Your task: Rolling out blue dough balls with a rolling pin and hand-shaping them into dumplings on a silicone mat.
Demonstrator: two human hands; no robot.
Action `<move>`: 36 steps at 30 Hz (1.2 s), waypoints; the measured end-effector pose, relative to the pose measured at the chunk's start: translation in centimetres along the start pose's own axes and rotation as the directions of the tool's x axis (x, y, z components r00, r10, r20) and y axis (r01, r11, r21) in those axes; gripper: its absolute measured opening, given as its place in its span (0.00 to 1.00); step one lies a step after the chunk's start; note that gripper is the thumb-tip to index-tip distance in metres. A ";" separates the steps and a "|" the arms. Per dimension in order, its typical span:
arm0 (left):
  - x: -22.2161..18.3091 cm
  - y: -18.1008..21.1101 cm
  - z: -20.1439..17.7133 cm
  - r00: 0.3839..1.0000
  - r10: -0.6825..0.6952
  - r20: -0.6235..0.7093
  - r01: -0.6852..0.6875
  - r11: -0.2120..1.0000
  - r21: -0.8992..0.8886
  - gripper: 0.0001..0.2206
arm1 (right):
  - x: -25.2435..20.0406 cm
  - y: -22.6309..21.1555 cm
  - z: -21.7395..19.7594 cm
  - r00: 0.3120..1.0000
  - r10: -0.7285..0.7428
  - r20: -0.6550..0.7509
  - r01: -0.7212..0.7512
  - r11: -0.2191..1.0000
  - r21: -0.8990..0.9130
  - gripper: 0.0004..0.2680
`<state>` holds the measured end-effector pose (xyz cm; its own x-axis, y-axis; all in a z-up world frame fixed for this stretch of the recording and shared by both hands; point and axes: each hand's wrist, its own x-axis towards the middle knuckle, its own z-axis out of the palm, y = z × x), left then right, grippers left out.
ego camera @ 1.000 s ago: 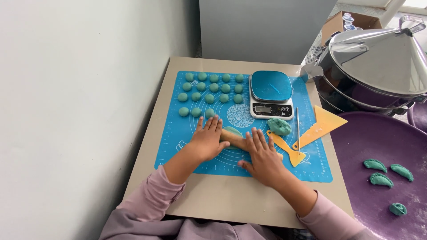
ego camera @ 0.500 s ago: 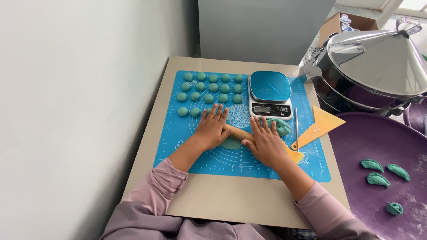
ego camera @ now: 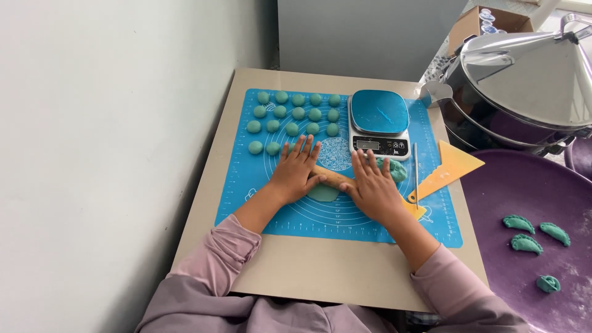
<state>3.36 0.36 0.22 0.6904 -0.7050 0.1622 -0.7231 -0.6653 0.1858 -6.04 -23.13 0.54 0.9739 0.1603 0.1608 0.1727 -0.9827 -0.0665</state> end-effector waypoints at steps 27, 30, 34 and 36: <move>-1.5 -0.9 1.7 0.984 -0.012 -0.177 -0.012 0.991 -0.136 0.23 | -2.0 13.9 -3.7 0.838 0.545 -0.003 -0.492 0.759 0.426 0.26; -1.2 0.1 3.4 0.986 0.016 -0.165 -0.020 1.000 -0.021 0.23 | -1.9 12.1 -5.4 0.799 0.595 0.089 -0.576 0.713 0.399 0.25; -1.1 0.5 2.8 0.989 0.008 -0.149 -0.012 1.000 -0.023 0.21 | -1.3 14.8 -2.4 0.785 0.617 0.061 -0.588 0.710 0.388 0.24; -0.8 0.4 2.8 0.995 -0.014 -0.098 0.006 0.997 -0.076 0.18 | -1.1 15.4 -1.4 0.795 0.606 0.036 -0.586 0.750 0.306 0.24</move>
<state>2.42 -0.04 -2.58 0.6993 -0.6682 0.2541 -0.7148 -0.6494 0.2596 -4.65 -38.61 0.74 0.8839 -0.4647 0.0525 -0.3956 -0.8030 -0.4458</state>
